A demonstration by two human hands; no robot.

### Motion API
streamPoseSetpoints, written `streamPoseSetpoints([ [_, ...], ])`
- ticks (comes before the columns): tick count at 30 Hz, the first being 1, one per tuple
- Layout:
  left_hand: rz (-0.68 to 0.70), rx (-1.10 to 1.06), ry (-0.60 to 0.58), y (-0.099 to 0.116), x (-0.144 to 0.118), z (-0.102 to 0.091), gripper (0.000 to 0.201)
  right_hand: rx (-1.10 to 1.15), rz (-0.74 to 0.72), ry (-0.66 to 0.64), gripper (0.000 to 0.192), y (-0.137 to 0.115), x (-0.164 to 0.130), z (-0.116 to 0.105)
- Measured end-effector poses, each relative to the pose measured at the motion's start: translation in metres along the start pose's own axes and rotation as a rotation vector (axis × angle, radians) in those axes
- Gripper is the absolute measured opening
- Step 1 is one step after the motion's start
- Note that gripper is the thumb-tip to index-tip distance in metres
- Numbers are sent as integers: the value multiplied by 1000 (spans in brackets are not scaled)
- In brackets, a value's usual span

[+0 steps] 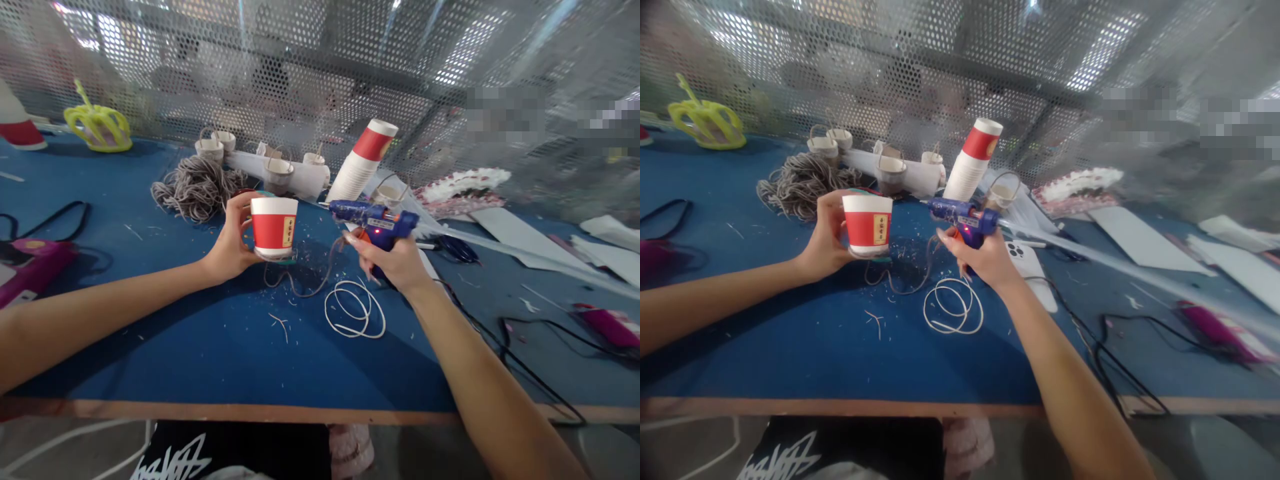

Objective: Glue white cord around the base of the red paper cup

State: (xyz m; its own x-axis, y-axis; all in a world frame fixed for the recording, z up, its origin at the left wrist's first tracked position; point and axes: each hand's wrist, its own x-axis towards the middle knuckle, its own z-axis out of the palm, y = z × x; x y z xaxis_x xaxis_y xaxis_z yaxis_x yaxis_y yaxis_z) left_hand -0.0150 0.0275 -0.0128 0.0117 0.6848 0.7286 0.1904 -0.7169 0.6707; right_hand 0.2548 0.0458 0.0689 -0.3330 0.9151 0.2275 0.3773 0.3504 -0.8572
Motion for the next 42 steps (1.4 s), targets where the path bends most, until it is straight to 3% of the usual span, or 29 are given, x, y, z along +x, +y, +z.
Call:
streamPoseSetpoints([
  [5,-40,76,21,-1,2,-3,96,247,45,-161,29,-12,-14,11],
  [11,-48,137,25,2,2,-4,95,126,77,-324,32,0,-15,17],
  [22,22,208,27,2,3,-6,89,75,74,-366,29,-8,-20,26],
  [42,-43,78,4,-3,2,-5,92,37,84,-349,18,-4,-19,25],
])
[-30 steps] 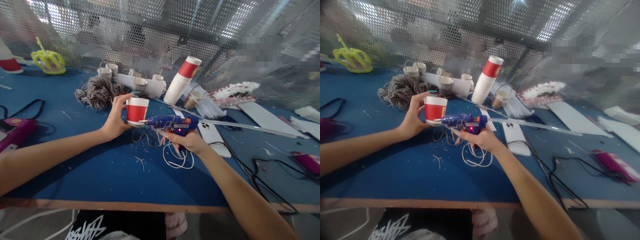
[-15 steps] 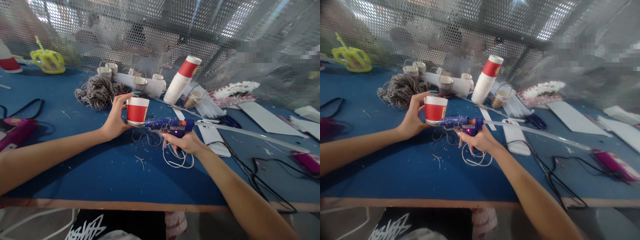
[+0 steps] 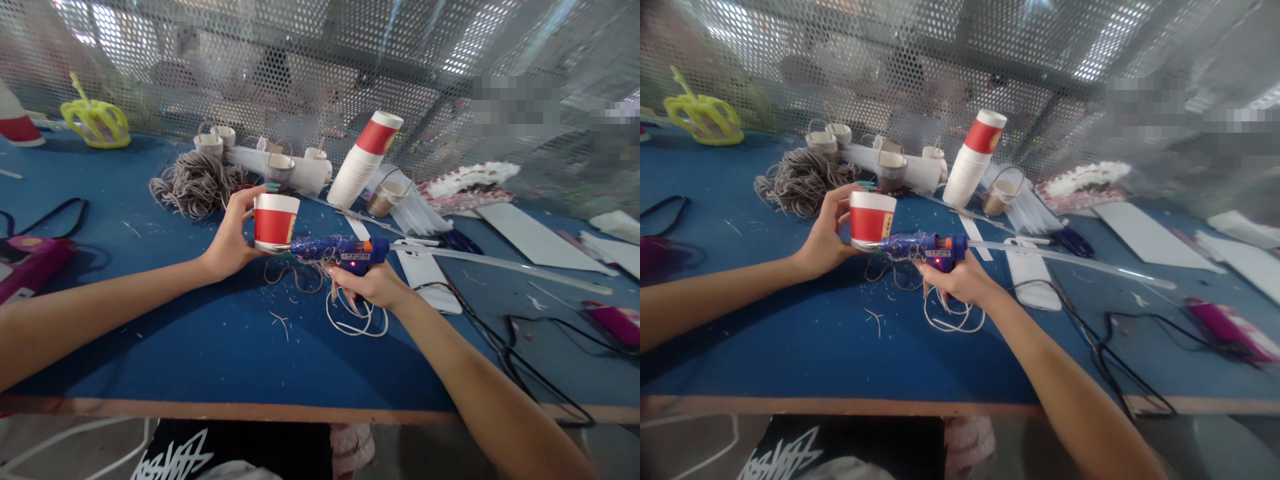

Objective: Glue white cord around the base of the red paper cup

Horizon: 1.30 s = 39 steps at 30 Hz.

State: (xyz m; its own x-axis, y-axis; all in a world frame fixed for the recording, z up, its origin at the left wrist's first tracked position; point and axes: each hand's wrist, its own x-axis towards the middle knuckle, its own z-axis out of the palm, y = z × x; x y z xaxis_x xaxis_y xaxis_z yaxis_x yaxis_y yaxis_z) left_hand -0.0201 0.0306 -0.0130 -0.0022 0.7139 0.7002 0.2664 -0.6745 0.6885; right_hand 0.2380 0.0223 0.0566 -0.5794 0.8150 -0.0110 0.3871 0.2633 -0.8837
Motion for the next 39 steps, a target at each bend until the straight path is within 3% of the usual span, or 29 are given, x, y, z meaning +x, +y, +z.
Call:
streamPoseSetpoints([
  [23,-21,-113,19,-8,0,1,98,5,20,43,22,-4,-3,-4],
  [32,21,-123,-3,-15,0,-2,100,-11,19,-32,18,-3,1,-10],
  [39,5,-120,16,-12,1,-2,97,-4,-17,11,19,-5,-3,-8],
])
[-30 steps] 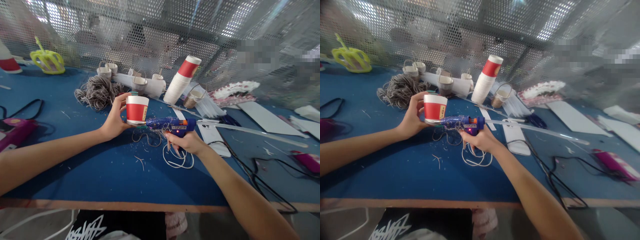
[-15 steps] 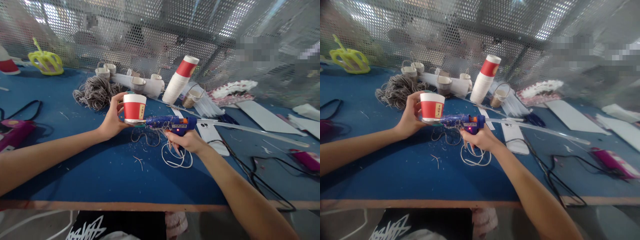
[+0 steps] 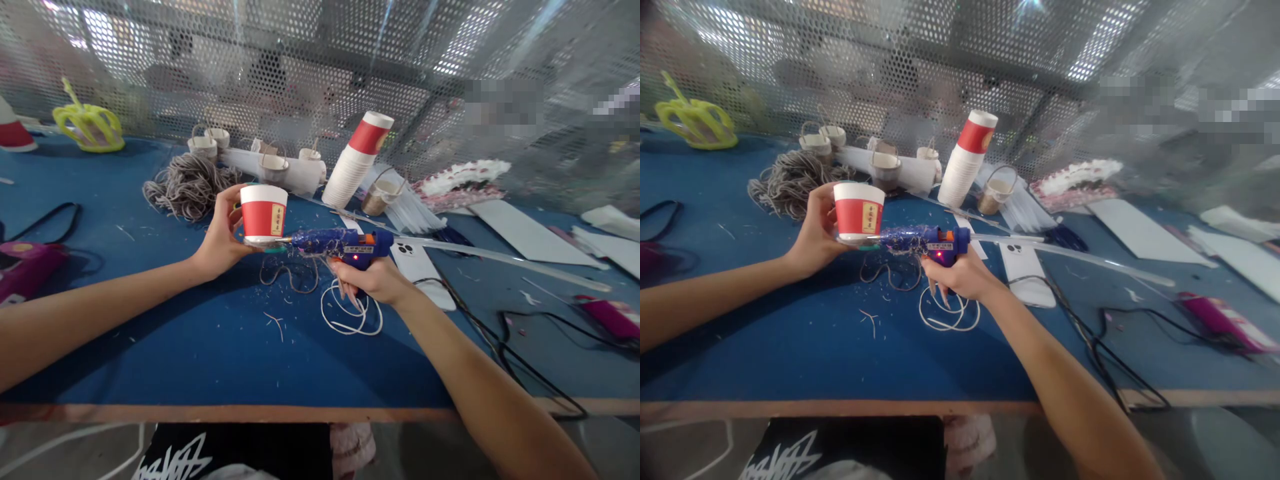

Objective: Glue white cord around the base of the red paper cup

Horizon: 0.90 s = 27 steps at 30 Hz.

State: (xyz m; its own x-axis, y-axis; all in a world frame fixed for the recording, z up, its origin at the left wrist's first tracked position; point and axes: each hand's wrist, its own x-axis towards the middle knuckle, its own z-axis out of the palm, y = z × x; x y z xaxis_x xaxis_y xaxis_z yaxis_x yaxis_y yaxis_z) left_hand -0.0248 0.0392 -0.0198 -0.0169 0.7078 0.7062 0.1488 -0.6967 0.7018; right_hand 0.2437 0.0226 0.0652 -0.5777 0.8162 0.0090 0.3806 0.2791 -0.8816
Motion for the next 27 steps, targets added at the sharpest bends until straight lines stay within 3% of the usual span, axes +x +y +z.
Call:
streamPoseSetpoints([
  [8,-23,-26,53,3,-1,5,98,14,9,23,17,-1,0,-1],
  [27,17,0,13,-1,0,-3,97,9,43,24,22,0,0,-2],
])
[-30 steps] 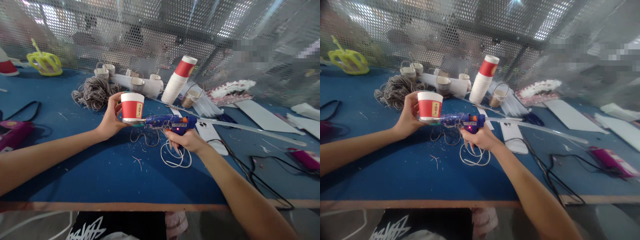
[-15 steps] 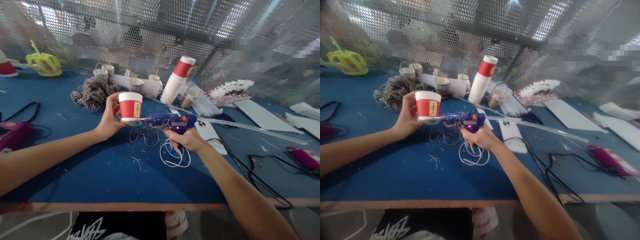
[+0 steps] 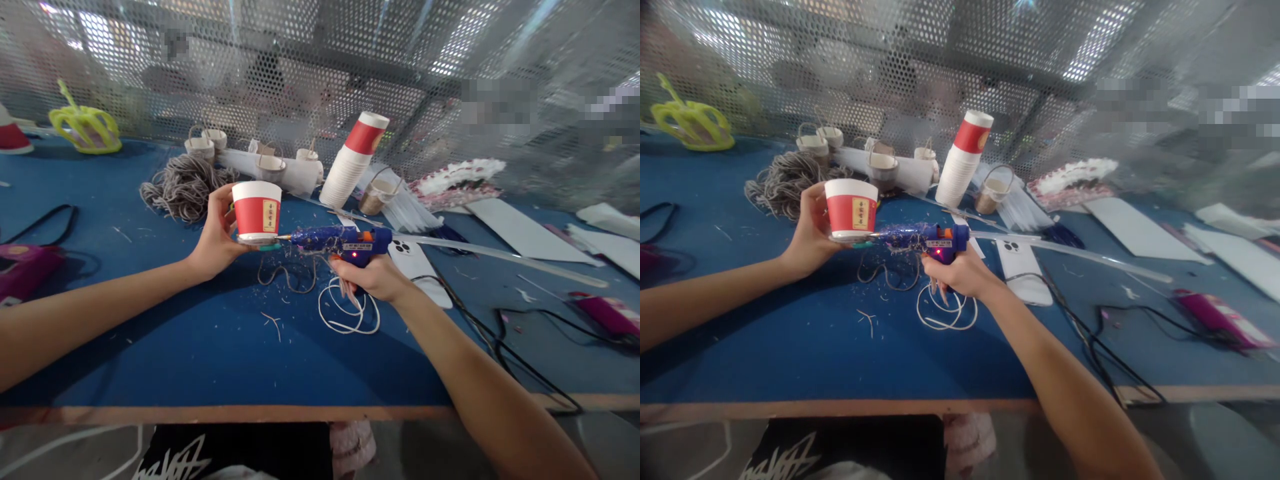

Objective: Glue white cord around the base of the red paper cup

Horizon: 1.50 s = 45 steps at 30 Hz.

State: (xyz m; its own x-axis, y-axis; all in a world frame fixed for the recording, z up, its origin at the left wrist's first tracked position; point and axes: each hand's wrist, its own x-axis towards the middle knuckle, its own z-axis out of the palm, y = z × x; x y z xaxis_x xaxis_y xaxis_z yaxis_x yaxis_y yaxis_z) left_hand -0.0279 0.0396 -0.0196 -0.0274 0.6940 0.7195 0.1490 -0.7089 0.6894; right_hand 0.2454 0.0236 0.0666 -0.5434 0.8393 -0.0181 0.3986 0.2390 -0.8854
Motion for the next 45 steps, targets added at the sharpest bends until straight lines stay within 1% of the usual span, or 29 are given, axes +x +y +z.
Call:
streamPoseSetpoints([
  [7,14,-10,1,-3,0,-1,100,6,-42,3,19,2,1,-1],
  [14,11,-24,9,-4,1,-1,99,7,-47,9,17,0,0,0],
  [20,29,-12,-19,-3,0,-3,98,-53,-19,7,16,3,2,-2],
  [21,25,-15,-24,-3,0,-3,98,-90,-23,21,17,5,4,-3],
  [23,14,-26,-26,-3,-1,-3,98,-237,-46,78,21,11,9,-5],
  [25,13,-41,-18,-3,-1,-2,99,-458,-78,142,27,17,16,-8],
  [28,35,-69,7,-3,0,1,99,-765,-78,181,31,27,26,-11],
  [30,47,-75,31,-2,0,4,99,-866,-34,198,34,32,31,-14],
  [31,48,-70,43,-1,-1,5,98,-872,-13,198,39,35,32,-16],
  [34,28,-50,67,1,-3,7,97,-797,-13,150,57,36,30,-27],
  [37,0,-49,73,1,-5,7,97,-765,-75,89,75,28,21,-37],
  [39,-10,-55,69,0,-5,6,97,-708,-151,97,76,20,15,-36],
  [41,-14,-56,54,-1,-5,6,98,-528,-269,168,67,12,11,-24],
  [42,-13,-52,45,-1,-5,5,98,-379,-305,196,57,9,10,-14],
  [43,-11,-48,37,-1,-5,5,97,-192,-319,214,47,6,9,-2],
  [44,-6,-44,31,0,-5,5,97,-27,-300,209,42,5,9,11],
  [45,-2,-40,26,0,-4,6,96,97,-261,184,41,4,9,25],
])
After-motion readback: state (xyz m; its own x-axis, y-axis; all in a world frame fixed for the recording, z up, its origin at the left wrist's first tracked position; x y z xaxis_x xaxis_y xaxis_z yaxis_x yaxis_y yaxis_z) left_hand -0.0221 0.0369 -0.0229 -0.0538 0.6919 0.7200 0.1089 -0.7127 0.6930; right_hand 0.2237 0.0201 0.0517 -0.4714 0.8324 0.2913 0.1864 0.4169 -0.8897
